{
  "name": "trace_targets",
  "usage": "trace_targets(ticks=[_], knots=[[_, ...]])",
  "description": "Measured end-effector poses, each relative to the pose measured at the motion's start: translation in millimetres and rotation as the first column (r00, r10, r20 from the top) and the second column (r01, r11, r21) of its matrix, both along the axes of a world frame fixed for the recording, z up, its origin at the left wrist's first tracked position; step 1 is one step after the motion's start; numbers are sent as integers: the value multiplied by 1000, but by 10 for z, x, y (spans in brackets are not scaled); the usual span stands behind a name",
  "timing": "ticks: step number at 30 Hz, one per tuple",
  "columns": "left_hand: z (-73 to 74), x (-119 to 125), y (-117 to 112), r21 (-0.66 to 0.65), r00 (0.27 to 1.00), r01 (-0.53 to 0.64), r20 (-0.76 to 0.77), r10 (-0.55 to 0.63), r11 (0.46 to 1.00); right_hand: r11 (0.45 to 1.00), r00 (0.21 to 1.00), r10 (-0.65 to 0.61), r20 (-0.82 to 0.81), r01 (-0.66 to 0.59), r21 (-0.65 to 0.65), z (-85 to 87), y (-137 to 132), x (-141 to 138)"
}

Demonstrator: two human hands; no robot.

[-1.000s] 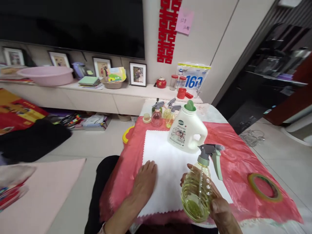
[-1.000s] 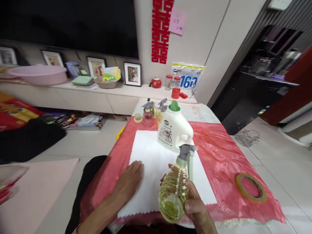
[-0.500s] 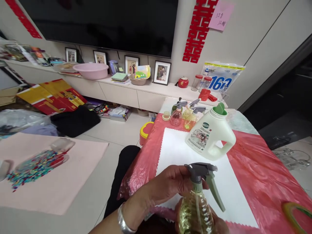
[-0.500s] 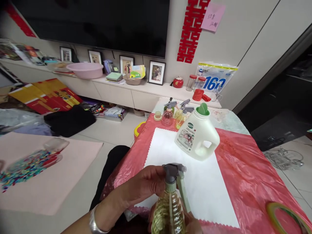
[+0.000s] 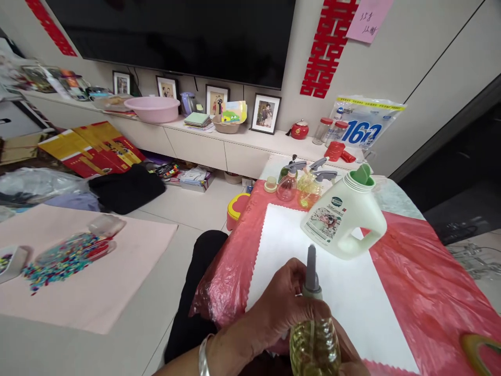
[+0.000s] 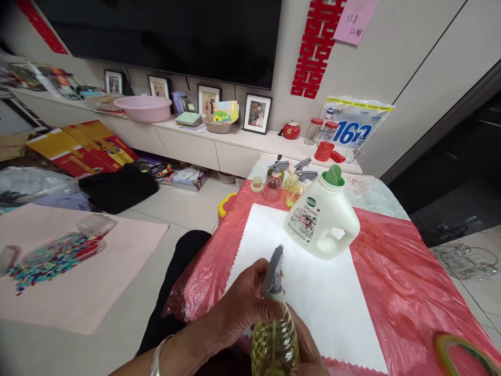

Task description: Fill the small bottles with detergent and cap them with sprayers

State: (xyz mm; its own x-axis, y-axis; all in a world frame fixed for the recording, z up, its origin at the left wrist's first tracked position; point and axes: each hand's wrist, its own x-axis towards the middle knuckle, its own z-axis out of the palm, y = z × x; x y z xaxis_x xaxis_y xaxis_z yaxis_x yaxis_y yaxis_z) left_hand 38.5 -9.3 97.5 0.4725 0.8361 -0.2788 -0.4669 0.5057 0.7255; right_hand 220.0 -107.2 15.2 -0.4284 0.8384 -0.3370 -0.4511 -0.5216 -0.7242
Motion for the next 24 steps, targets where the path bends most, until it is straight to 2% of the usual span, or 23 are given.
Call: trace_targets(ticks=[2,4,6,11,16,18,20,22,24], knots=[[32,-21,-8,40,998,59,25,-60,997,1000,999,-23,33,23,7,89,34,-24],[76,-67,-4,79,990,127,58,-132,989,997,995,-50,84,45,65,150,77,-33],[122,-112,6,95,988,142,55,-147,985,988,986,-69,150,48,145,184,118,-27],[158,-100,3,122,999,18,-50,-12,992,929,895,-158,417,-8,370,232,204,6],[132,28,-21,159,989,-142,-22,148,977,830,819,-284,499,-52,556,242,279,26],[149,77,-28,161,984,-179,12,179,971,773,753,-370,545,-76,630,208,290,13],[184,121,-31,143,975,-224,42,220,964,724,647,-489,585,-72,686,157,290,-34],[234,151,-21,132,956,-292,58,286,947,677,543,-597,590,-52,734,94,286,-116],[296,151,14,158,934,-357,68,351,921,631,481,-664,572,-49,774,20,279,-201]])
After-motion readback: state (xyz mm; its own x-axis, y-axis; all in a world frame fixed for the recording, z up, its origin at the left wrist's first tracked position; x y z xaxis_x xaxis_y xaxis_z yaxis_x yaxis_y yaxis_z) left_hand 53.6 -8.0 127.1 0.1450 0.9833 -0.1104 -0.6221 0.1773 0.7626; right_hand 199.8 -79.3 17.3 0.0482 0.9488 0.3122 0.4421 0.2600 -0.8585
